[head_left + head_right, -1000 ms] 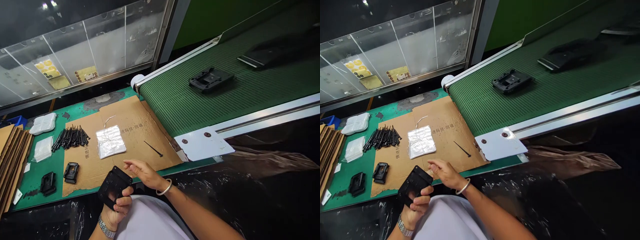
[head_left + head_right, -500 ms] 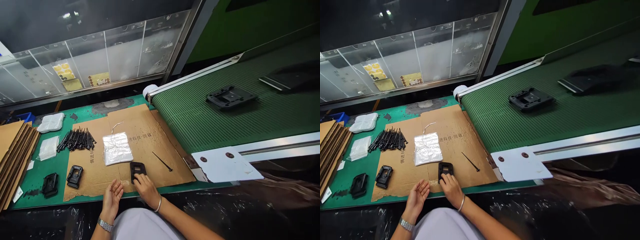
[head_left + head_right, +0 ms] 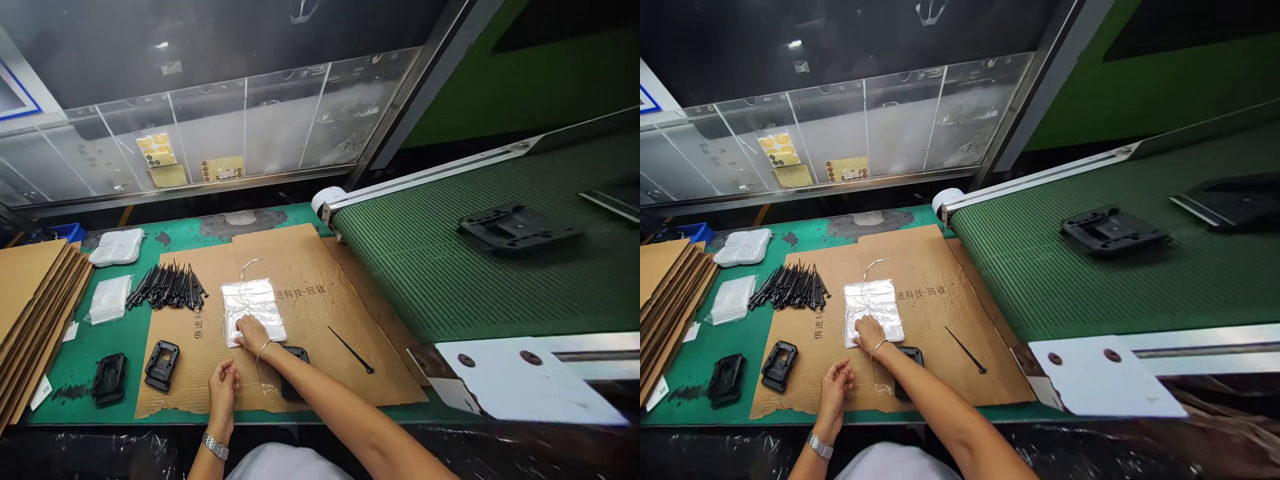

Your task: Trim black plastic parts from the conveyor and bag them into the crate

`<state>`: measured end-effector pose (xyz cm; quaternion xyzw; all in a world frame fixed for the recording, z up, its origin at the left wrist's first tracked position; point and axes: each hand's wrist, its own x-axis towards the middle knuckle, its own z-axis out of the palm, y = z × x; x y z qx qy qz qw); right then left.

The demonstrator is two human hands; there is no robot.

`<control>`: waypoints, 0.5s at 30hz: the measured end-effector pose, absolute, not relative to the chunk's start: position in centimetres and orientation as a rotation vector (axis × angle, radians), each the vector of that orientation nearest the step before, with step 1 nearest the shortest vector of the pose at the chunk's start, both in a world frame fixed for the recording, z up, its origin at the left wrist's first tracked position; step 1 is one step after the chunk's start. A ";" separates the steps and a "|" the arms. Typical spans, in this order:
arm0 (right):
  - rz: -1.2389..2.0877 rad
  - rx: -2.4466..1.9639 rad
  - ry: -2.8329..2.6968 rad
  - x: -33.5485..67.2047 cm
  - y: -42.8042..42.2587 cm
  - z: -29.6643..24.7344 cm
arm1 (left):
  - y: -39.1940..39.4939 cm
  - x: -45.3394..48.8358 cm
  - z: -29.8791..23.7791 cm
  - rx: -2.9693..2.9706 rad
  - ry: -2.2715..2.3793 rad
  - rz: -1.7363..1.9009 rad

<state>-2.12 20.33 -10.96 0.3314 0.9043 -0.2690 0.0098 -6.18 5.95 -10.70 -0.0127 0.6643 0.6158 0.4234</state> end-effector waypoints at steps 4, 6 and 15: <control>-0.902 1.069 2.770 -2.6 21.1 -12.2 | 6.5 -7.8 -11.3 0.098 1.738 1.534; -0.963 1.091 2.741 -2.5 21.4 -12.4 | 7.0 -8.6 -11.8 0.176 1.783 1.518; -1.424 1.206 2.556 -2.6 23.2 -13.0 | 11.2 -11.3 -12.2 0.827 1.915 1.392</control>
